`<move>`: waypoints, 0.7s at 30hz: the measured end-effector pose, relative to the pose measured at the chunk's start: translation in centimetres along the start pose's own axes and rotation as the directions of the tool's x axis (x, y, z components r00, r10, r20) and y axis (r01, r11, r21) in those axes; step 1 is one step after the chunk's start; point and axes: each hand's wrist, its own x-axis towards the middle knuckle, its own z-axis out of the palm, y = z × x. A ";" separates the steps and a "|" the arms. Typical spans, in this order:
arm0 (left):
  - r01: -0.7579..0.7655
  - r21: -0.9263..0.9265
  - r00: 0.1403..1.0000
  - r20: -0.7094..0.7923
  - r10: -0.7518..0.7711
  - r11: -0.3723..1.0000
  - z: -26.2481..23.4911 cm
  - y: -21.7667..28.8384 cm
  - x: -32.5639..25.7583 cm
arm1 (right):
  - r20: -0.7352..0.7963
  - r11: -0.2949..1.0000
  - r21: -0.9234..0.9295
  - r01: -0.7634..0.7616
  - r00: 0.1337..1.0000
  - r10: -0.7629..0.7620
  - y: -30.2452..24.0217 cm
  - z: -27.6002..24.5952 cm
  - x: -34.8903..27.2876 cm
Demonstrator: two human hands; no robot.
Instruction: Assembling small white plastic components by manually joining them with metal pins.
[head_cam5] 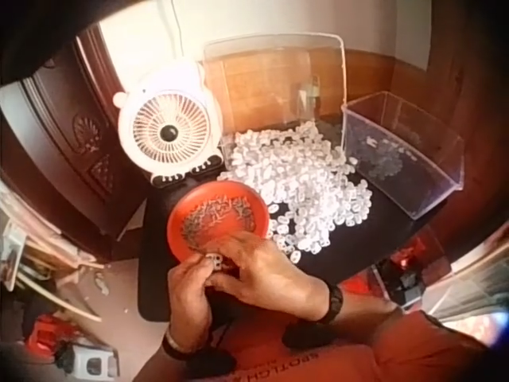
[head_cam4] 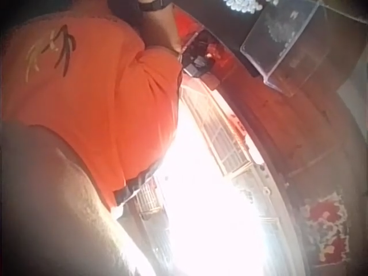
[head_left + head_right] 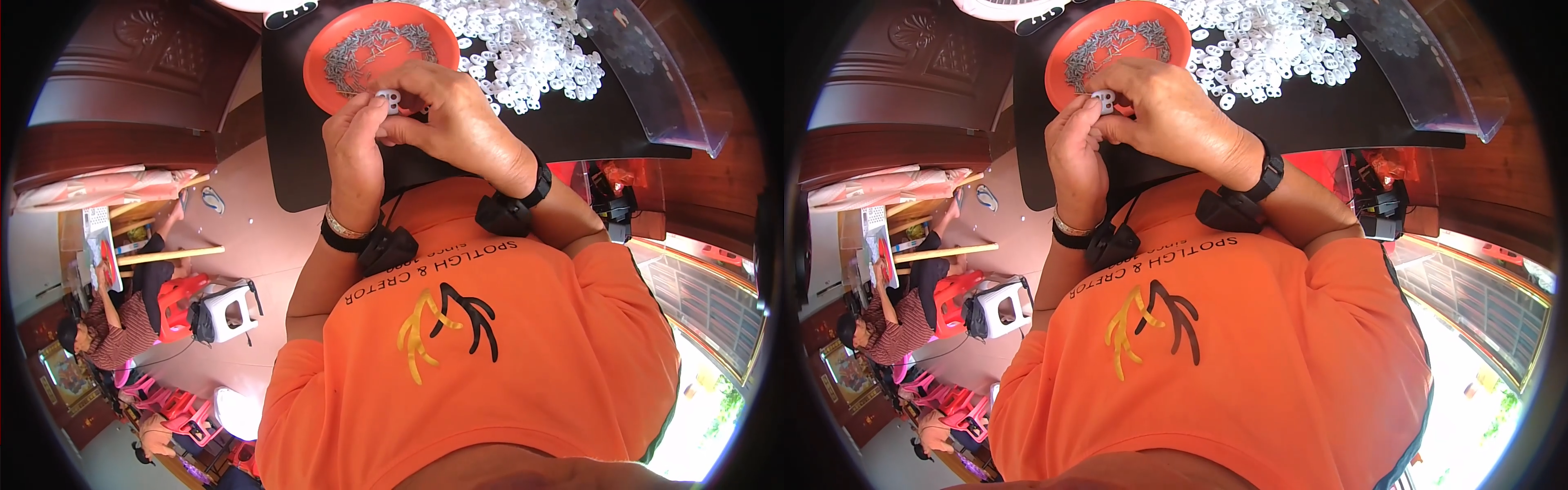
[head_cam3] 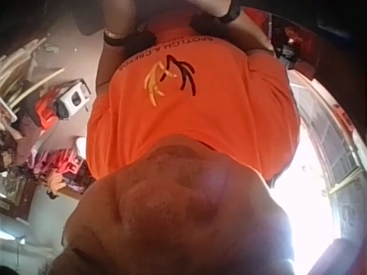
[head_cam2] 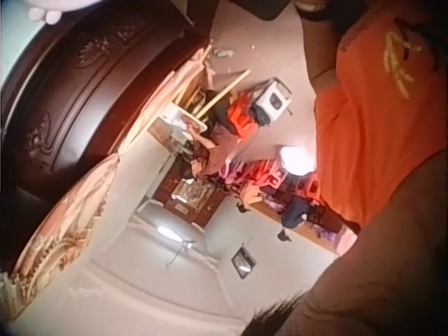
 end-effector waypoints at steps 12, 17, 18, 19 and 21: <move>-0.046 0.011 0.999 0.024 0.046 0.999 -0.4 -0.5 -0.4 | 0.021 0.971 -0.188 0.149 0.989 -0.148 -0.8 -0.3 -0.6; -0.039 -0.042 0.998 0.047 0.041 0.998 -0.1 -0.4 -0.5 | -0.011 0.956 -0.232 0.179 0.982 -0.187 -0.4 -0.2 -0.5; -0.040 -0.048 0.998 0.047 0.043 0.998 -0.1 -0.4 -0.6 | -0.008 0.955 -0.237 0.180 0.982 -0.187 -0.5 -0.3 -0.5; -0.047 -0.031 0.997 0.055 0.048 0.998 -0.1 -0.4 -0.6 | 0.000 0.951 -0.246 0.187 0.981 -0.193 -0.8 -0.4 -0.5; -0.054 -0.019 0.997 0.061 0.055 0.998 0.0 -0.5 -0.6 | 0.012 0.946 -0.259 0.194 0.980 -0.198 -0.8 -0.6 -0.6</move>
